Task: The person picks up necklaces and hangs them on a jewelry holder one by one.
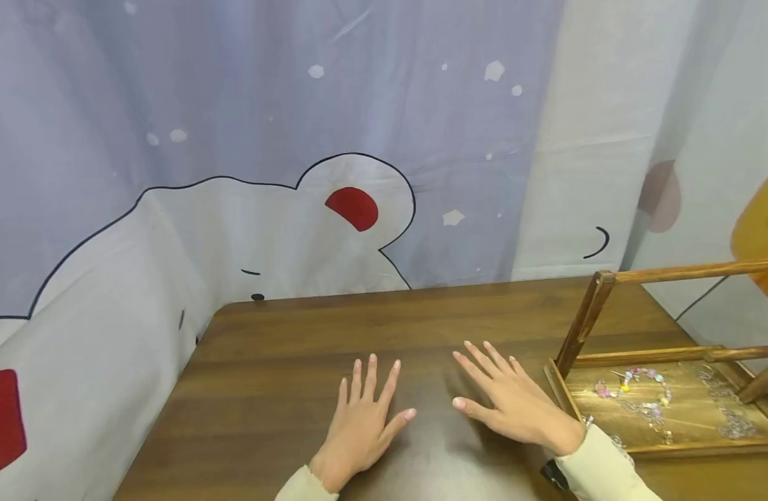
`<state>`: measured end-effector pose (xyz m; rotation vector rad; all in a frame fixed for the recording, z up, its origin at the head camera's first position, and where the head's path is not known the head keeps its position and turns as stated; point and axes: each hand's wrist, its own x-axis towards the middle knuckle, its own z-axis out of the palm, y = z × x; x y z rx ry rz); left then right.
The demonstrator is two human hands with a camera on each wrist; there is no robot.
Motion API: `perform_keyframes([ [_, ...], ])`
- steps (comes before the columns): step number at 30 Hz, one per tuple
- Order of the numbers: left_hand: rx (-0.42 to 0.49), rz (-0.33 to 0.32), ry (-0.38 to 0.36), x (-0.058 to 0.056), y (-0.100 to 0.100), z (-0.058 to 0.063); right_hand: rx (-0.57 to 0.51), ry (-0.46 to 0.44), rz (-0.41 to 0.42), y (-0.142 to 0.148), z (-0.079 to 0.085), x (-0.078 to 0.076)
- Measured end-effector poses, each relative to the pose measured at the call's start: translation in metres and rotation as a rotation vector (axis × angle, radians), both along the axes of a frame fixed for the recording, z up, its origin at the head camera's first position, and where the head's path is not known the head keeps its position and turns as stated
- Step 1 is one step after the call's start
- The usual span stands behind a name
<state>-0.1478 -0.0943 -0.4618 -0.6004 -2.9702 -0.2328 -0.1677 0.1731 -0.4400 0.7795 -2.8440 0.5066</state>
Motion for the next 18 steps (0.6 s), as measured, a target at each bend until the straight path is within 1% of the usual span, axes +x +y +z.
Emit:
perform_keyframes([
  [3,0.013,-0.044,0.020,0.011,0.011,0.001,-0.073,-0.035,-0.016,0.006,0.007,0.010],
  [6,0.018,-0.099,0.034,0.019,0.025,0.002,-0.160,-0.098,-0.031,0.017,0.013,0.018],
  [9,0.025,-0.150,0.028,0.023,0.040,0.003,-0.235,-0.159,-0.033,0.030,0.019,0.025],
  [13,0.083,-0.218,0.010,0.026,0.064,0.005,-0.328,-0.251,-0.040,0.054,0.024,0.034],
  [16,0.137,-0.269,0.027,0.029,0.083,0.006,-0.381,-0.313,-0.078,0.076,0.025,0.042],
  [18,0.160,-0.289,0.048,0.031,0.095,0.006,-0.409,-0.354,-0.104,0.091,0.026,0.048],
])
